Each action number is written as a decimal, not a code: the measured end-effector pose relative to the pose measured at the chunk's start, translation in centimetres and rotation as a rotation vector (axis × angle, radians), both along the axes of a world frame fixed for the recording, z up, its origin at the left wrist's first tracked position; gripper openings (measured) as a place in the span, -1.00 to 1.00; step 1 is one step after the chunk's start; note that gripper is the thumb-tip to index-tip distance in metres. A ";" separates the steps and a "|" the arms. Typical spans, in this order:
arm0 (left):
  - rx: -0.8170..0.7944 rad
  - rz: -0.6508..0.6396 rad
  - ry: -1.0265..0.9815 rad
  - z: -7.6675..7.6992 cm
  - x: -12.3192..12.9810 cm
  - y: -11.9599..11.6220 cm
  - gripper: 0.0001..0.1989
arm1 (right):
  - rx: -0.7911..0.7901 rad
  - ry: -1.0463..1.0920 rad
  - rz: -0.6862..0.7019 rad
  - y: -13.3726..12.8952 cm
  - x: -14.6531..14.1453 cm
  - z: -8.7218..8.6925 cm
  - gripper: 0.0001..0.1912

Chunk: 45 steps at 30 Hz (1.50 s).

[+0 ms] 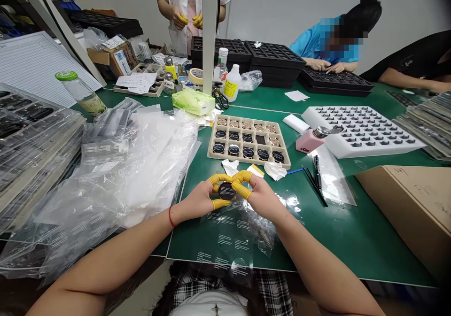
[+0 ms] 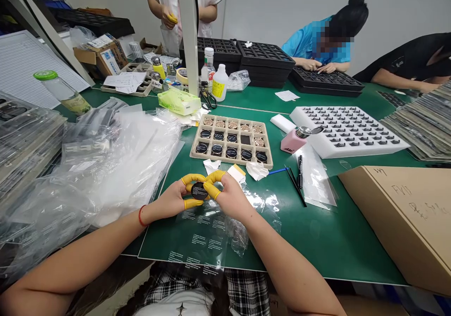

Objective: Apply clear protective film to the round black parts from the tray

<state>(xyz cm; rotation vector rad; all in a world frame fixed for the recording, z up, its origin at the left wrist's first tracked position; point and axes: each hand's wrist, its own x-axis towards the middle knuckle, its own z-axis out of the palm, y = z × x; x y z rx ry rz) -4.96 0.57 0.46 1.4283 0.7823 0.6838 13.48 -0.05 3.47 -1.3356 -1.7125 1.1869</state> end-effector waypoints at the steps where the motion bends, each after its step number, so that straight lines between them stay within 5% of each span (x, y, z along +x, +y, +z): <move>1: -0.003 0.000 0.000 0.0 0.0 0.0 -0.53 | 0.013 -0.015 -0.004 0.0 0.0 0.0 -0.92; 18: -0.063 0.000 -0.028 -0.4 0.0 0.1 -0.50 | 0.171 -0.171 -0.036 0.4 0.5 0.0 -0.89; 22: -0.114 0.024 -0.036 -0.2 0.0 0.4 -0.48 | 0.231 -0.610 -0.153 2.4 3.3 -1.0 -0.82; 27: -0.192 0.022 -0.046 0.4 -0.2 0.6 -0.45 | 0.039 -1.068 -0.214 4.1 6.0 -3.8 -0.74; 31: -0.205 0.043 -0.065 0.5 -0.2 0.9 -0.46 | 0.158 -0.988 -0.259 3.8 5.8 -4.2 -0.88; 34: -0.171 0.077 -0.058 0.1 -0.2 1.1 -0.47 | 0.428 -0.703 -0.269 2.6 3.9 -3.2 -0.84; 38: -0.110 0.102 -0.026 -0.4 -0.3 1.4 -0.50 | 0.772 -0.426 -0.077 0.1 0.1 -1.9 -0.86; 41: -0.094 0.072 -0.034 -0.6 -0.4 1.3 -0.51 | 0.835 -0.460 -0.010 -0.7 -1.9 -1.9 -0.83; 45: -0.080 0.040 -0.005 -0.6 -0.3 0.9 -0.50 | 0.830 -0.551 -0.108 0.2 -2.2 -2.8 -0.85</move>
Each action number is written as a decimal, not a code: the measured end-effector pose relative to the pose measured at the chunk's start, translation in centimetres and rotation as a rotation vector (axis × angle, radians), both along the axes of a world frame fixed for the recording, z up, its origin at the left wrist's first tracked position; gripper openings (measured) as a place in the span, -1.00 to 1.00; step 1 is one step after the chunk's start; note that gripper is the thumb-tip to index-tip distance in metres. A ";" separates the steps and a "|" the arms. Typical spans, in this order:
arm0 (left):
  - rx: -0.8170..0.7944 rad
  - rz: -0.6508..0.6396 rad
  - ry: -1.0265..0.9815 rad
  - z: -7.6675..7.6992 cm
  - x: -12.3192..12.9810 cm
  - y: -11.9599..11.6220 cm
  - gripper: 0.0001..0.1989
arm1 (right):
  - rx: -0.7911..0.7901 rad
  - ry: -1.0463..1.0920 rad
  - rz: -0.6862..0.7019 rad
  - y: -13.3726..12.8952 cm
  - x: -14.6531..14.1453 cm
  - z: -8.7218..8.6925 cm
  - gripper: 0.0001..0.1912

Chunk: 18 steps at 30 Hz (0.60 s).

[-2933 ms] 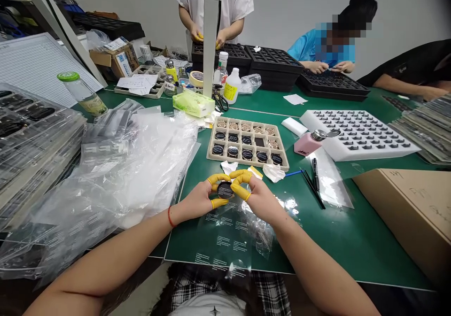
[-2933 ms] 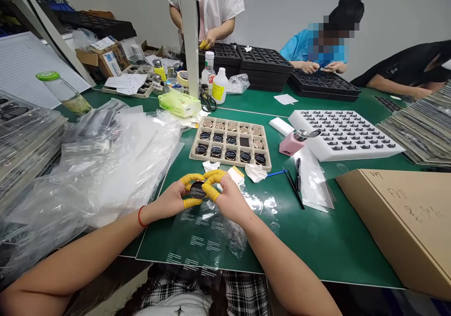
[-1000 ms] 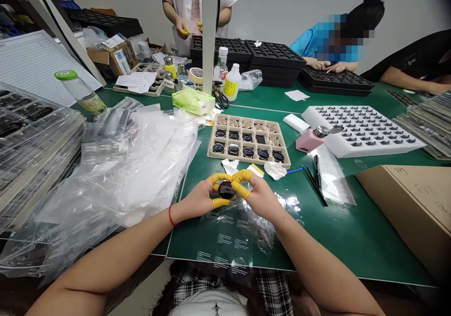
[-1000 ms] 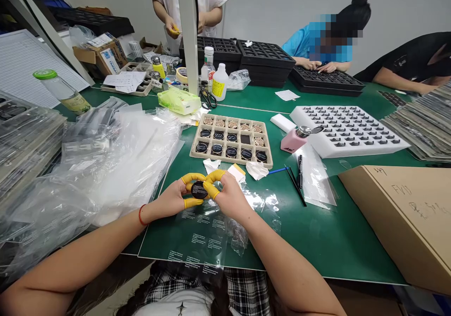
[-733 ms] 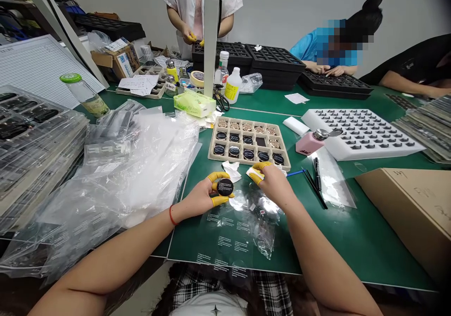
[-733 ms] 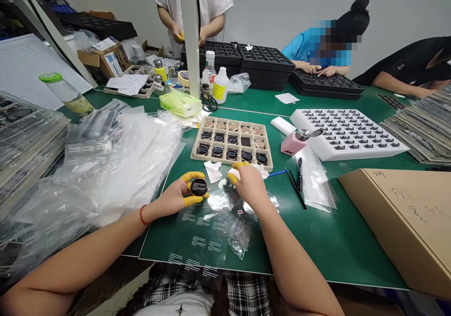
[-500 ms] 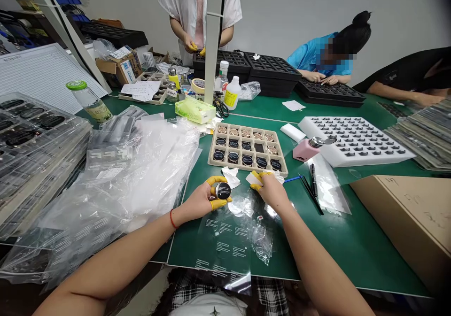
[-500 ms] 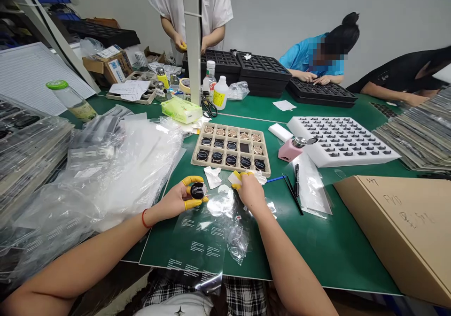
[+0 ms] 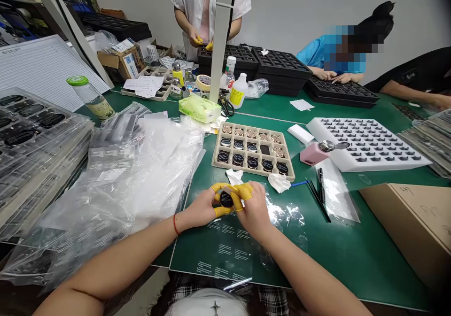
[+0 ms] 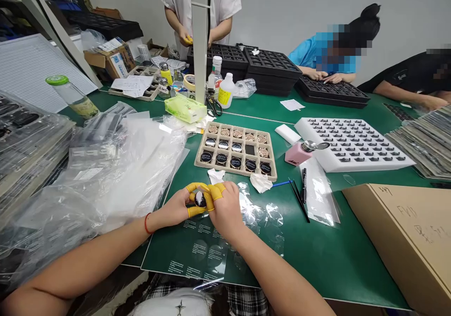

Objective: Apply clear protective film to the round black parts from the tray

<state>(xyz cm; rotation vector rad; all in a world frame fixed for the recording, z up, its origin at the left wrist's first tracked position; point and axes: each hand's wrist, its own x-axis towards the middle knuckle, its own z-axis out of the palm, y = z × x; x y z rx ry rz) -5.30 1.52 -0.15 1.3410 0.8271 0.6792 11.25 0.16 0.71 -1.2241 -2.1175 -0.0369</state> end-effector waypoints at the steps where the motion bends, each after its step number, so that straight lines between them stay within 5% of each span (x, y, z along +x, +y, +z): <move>1: 0.004 -0.005 0.006 0.0 0.0 -0.1 -0.49 | -0.009 -0.001 -0.022 0.3 0.2 -0.2 -0.86; 10: -0.003 -0.008 0.020 -0.5 0.0 0.2 -0.46 | -0.060 -0.026 -0.017 -0.3 1.5 1.1 -0.66; 18: -0.065 0.012 -0.055 -0.8 0.1 0.0 -0.46 | 0.085 -0.234 0.025 -2.6 1.1 -0.4 -0.59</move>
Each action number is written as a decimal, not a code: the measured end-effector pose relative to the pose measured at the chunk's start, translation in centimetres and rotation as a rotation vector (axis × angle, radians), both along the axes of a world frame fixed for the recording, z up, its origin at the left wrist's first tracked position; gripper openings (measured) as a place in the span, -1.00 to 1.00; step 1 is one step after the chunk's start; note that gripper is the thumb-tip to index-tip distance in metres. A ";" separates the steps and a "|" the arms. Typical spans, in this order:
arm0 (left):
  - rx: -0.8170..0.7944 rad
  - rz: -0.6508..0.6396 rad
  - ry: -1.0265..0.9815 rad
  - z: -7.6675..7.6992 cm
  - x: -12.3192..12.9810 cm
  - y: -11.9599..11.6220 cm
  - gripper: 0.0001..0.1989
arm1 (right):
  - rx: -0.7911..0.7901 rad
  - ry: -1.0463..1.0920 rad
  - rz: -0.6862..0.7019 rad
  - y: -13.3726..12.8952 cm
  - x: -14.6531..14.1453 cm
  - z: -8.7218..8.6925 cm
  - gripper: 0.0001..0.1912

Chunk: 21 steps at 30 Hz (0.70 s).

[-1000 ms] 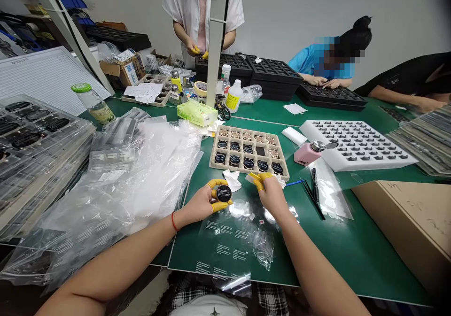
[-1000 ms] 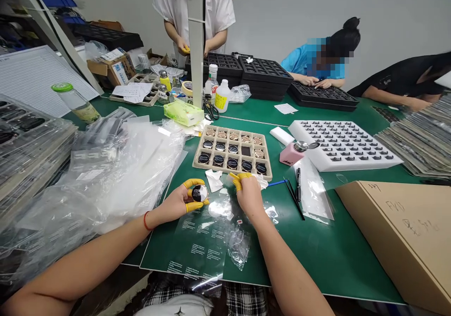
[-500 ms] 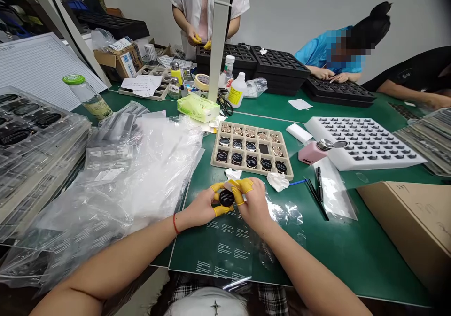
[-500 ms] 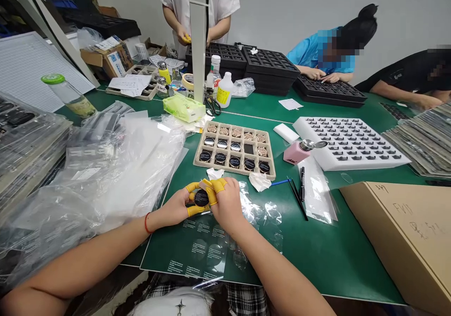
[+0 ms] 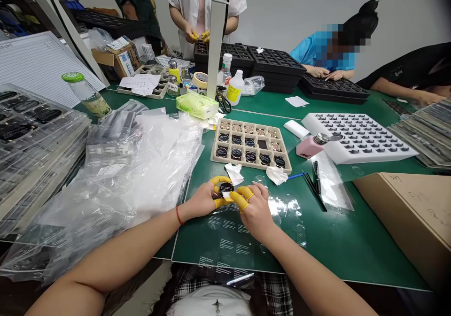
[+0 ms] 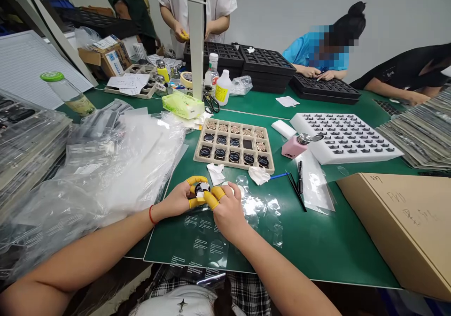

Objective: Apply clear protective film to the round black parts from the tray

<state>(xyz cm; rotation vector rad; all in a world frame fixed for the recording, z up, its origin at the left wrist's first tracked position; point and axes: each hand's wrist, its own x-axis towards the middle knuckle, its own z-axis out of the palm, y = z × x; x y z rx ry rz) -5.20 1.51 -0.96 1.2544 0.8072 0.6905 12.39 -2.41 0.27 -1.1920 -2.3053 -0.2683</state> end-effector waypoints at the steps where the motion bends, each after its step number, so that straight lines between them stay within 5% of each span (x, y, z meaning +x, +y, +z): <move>1: 0.001 -0.007 0.008 -0.1 0.0 0.0 -0.46 | 0.006 -0.003 0.010 -0.2 0.0 -0.1 -0.59; 10: 0.013 -0.032 -0.011 -1.0 -0.1 0.2 -0.47 | -0.067 0.060 0.062 -1.0 0.7 -1.0 -0.63; 17: 0.025 -0.040 0.017 -1.0 0.3 0.4 -0.47 | -0.319 0.590 -0.124 -0.1 1.9 -0.7 -0.83; 21: 0.026 -0.075 -0.014 -1.1 0.4 0.4 -0.46 | -0.314 0.461 -0.046 -0.1 1.4 -0.6 -0.78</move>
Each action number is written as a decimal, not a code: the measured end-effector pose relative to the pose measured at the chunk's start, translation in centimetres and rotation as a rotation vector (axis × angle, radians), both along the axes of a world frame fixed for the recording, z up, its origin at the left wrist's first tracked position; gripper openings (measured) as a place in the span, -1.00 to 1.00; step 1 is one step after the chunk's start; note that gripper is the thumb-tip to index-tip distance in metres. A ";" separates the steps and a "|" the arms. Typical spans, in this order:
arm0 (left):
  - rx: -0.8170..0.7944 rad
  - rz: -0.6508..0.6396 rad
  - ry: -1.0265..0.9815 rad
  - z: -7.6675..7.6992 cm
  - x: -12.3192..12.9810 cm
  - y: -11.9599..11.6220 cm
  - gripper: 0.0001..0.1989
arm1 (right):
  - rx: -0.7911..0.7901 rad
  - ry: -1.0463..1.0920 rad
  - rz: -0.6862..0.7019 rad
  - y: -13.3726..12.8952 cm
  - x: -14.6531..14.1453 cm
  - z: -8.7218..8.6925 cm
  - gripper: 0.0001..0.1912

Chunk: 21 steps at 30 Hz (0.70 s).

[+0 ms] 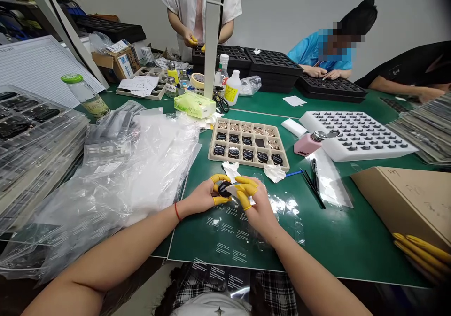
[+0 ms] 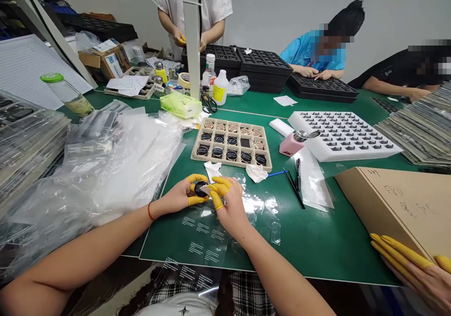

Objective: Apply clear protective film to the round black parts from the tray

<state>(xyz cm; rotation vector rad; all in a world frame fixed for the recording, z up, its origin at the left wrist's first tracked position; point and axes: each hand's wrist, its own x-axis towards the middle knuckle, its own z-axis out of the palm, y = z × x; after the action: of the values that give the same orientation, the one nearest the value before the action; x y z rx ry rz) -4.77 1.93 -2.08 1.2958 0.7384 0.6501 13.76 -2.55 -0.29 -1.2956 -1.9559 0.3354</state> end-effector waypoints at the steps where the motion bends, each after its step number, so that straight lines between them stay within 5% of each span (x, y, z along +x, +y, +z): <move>1: 0.001 -0.006 -0.009 0.0 0.0 0.0 -0.47 | 0.015 -0.057 0.017 -0.1 -0.2 0.0 -0.77; 10: 0.095 0.004 0.083 0.1 -0.2 -0.1 -0.52 | 0.202 -0.356 -0.007 -1.8 -1.4 0.0 -0.75; 21: 0.094 -0.013 0.081 -0.3 0.0 -0.3 -0.53 | 0.209 -0.388 -0.056 0.1 -1.9 -0.6 -0.77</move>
<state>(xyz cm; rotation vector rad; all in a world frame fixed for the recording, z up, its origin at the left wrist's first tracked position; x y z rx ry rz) -4.82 1.59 -2.38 1.4190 0.7719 0.6308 11.91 -2.45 -0.85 -1.3468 -2.1973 -0.1592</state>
